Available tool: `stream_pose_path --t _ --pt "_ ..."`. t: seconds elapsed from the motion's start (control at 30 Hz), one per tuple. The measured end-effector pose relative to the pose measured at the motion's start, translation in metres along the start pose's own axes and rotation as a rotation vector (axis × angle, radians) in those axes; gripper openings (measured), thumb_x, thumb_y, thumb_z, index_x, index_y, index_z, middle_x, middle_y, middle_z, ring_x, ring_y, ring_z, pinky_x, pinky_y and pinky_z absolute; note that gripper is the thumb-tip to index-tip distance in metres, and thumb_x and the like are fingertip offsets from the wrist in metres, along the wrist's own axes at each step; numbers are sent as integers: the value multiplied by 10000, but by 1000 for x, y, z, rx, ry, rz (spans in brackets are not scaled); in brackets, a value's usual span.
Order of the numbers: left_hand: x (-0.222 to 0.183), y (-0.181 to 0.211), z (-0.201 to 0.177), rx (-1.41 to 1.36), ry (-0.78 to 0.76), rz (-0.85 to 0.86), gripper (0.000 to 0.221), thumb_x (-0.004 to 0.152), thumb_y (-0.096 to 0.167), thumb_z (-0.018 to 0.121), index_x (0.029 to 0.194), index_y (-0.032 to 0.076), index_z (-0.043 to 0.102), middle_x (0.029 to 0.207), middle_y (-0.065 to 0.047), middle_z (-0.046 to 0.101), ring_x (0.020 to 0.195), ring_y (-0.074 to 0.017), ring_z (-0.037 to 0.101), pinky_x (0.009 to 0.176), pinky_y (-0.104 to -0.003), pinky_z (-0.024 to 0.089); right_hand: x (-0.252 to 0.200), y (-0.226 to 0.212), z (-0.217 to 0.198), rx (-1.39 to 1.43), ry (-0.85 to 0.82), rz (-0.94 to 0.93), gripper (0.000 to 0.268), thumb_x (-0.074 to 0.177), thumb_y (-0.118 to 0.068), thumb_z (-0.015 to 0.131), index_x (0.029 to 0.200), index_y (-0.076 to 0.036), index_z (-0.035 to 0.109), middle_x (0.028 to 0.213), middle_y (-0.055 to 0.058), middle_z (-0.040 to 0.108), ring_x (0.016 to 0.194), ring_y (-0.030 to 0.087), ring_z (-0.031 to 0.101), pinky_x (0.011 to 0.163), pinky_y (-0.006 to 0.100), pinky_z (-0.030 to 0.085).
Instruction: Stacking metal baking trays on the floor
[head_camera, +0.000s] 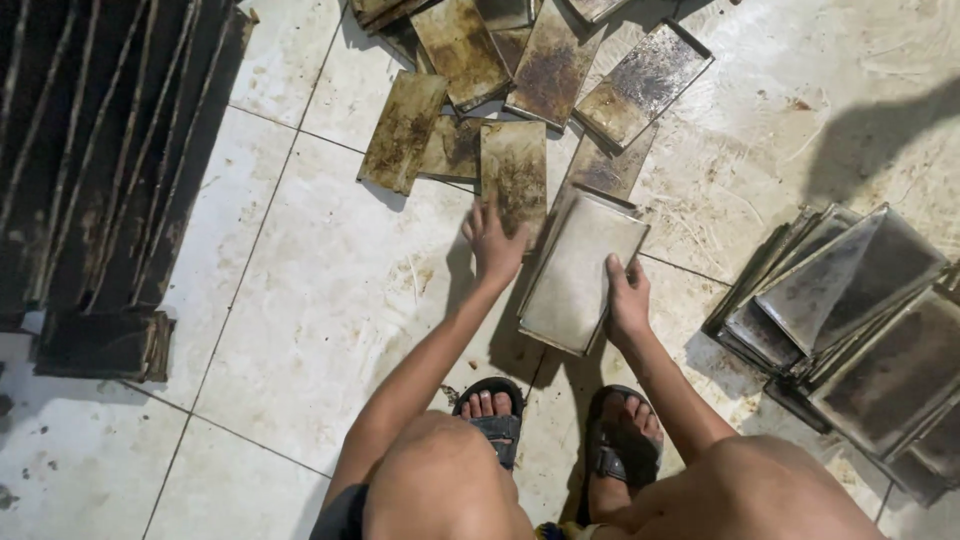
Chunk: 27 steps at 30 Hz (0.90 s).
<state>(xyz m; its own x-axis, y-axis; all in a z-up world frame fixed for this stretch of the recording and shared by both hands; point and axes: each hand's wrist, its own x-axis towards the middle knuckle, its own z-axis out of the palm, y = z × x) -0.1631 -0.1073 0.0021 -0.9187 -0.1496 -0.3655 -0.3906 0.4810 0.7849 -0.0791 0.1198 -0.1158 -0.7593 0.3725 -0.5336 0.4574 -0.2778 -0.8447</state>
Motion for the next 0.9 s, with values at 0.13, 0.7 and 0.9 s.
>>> stream_pose_path --t 0.13,0.7,0.9 --pt "28 -5 27 178 -5 27 875 984 265 670 1658 129 130 1668 -288 -93 1491 -600 -36 1160 -741 154 -33 -50 5 3 40 -118 321 1005 -304 734 1203 -69 640 1065 82 679 999 179 661 888 399 575" --pt "-5 -44 8 480 -46 -74 1290 708 224 890 1669 159 30 1657 -325 -86 1442 -685 26 1109 -803 58 -39 -31 13 25 -2 -157 547 1001 -366 752 1313 52 586 1183 160 649 1143 228 595 1037 483 499" --pt "-1 -135 18 -427 -9 -131 363 725 255 674 1043 86 622 1007 -133 585 986 -306 556 860 -483 454 -25 -24 6 35 -29 -63 480 1003 -429 736 1285 -51 647 1067 74 701 982 188 684 867 382 582"
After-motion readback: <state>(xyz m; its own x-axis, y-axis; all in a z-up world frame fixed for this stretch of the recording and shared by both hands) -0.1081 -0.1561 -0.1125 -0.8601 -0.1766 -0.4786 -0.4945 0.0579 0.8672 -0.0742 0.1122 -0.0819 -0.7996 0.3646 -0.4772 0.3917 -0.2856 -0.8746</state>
